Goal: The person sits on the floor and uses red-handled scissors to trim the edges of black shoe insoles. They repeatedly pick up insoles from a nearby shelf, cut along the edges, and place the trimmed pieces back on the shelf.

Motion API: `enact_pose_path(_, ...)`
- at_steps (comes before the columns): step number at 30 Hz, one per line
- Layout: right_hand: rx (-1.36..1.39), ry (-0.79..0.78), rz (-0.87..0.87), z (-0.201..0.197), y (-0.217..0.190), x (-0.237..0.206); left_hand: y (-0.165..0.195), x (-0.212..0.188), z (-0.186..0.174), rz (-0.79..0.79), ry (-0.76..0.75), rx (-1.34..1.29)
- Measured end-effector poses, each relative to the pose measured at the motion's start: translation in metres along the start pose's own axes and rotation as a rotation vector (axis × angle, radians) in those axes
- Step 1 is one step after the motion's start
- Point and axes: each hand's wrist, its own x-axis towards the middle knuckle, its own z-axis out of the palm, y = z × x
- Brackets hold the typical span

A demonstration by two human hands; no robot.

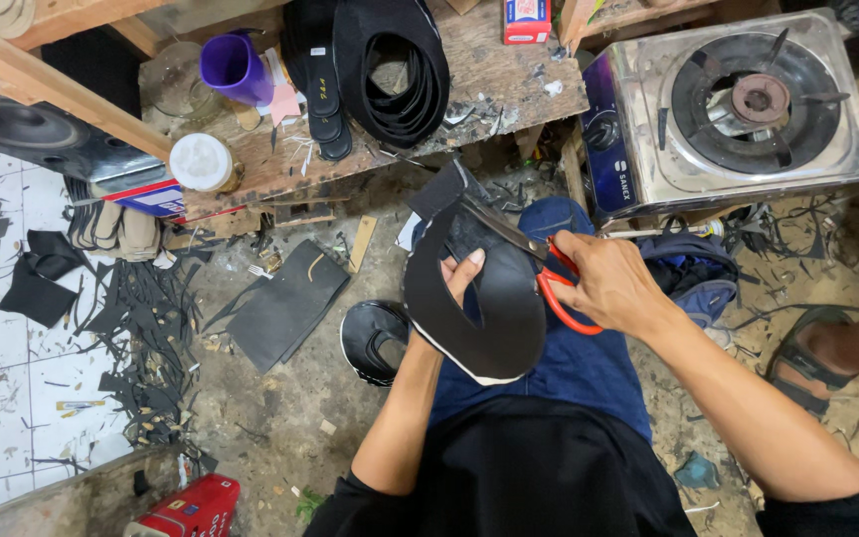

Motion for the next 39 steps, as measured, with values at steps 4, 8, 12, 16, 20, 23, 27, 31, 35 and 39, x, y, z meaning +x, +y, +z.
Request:
enact_pose_path(4,0.094,-0.092,0.115,0.002,0.002,0.000,-0.011,-0.001,-0.005,-0.106,0.003,-0.145)
enact_pose_path(8,0.198,-0.164,0.255,0.001,0.000,-0.001,-0.020,0.003,-0.013,-0.125,0.179,-0.071)
enact_pose_path(12,0.239,-0.169,0.257,-0.007,-0.001,-0.005,-0.025,0.003,-0.032,0.098,0.223,0.243)
enact_pose_path(16,0.115,-0.202,0.240,-0.017,-0.005,-0.010,-0.030,0.015,-0.045,0.214,0.161,0.283)
enact_pose_path(20,0.050,-0.219,0.211,-0.020,-0.012,-0.011,-0.026,0.009,-0.042,0.093,0.136,0.230)
enact_pose_path(23,0.049,-0.211,0.191,-0.021,-0.016,-0.012,-0.022,0.002,-0.037,-0.048,0.136,0.055)
enact_pose_path(27,0.015,-0.218,0.189,-0.020,-0.018,-0.009,-0.021,0.005,-0.039,-0.034,0.134,-0.069)
enact_pose_path(31,0.012,-0.193,0.172,-0.020,-0.020,-0.009,-0.016,0.011,-0.042,-0.061,0.153,0.076)
enact_pose_path(35,-0.005,-0.209,0.191,-0.020,-0.021,-0.008,-0.001,0.001,-0.026,-0.103,0.215,0.045)
enact_pose_path(39,0.017,-0.186,0.156,-0.019,-0.020,-0.006,0.018,0.000,-0.007,-0.181,0.200,-0.138)
